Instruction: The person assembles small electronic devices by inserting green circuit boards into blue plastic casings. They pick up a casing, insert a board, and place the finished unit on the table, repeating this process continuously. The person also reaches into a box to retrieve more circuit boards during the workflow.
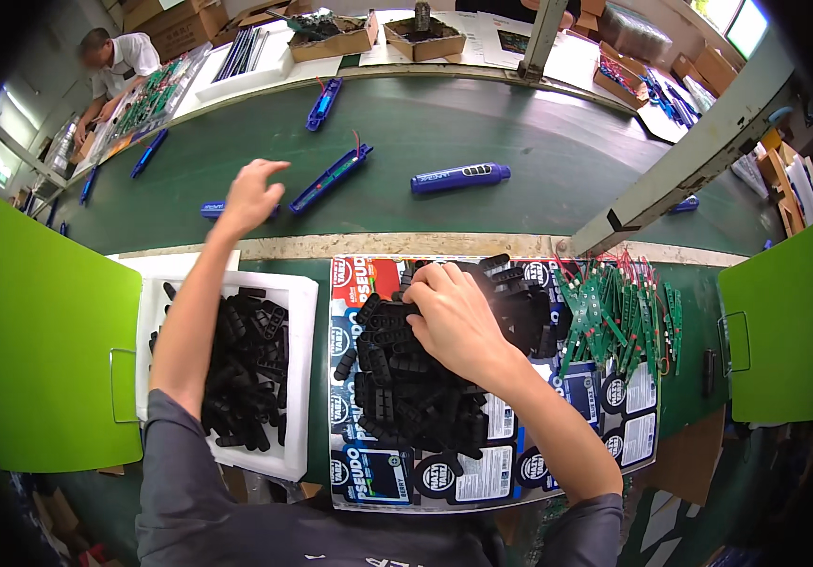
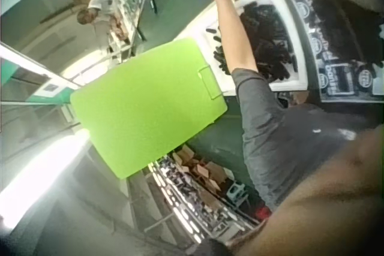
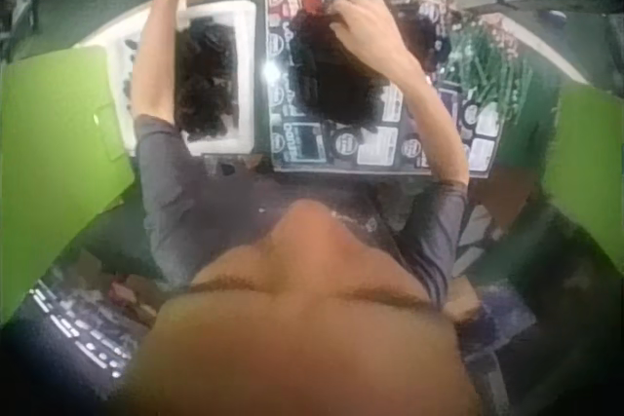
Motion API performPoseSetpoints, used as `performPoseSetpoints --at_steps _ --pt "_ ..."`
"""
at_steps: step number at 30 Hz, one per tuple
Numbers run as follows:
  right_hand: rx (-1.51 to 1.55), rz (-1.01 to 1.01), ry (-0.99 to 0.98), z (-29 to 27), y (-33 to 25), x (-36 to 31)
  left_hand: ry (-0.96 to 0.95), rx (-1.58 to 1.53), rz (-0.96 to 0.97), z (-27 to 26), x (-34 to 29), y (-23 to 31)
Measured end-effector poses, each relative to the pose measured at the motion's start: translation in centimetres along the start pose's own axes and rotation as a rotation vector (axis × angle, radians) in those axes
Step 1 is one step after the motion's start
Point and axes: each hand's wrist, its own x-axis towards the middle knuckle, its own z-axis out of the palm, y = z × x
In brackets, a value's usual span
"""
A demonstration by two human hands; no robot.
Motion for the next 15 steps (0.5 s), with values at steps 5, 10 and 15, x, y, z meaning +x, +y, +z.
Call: performPoseSetpoints --at_steps 5,10,15 --pt "0.277 0.159 0.120 -0.6 -1.0 -0.8 -0.316 0.227 -0.152 -5.1 -4.9 -6.3" --pt "0.413 0.170 0.327 -2.0 -1.1 -2.0 -0.216 0.268 -0.094 -6.5 -5.5 -5.7" --pt "0.696 0.340 0.455 -2.1 0.0 -3.6 -0.018 -0.232 -0.094 -9.4 -4.5 3.2"
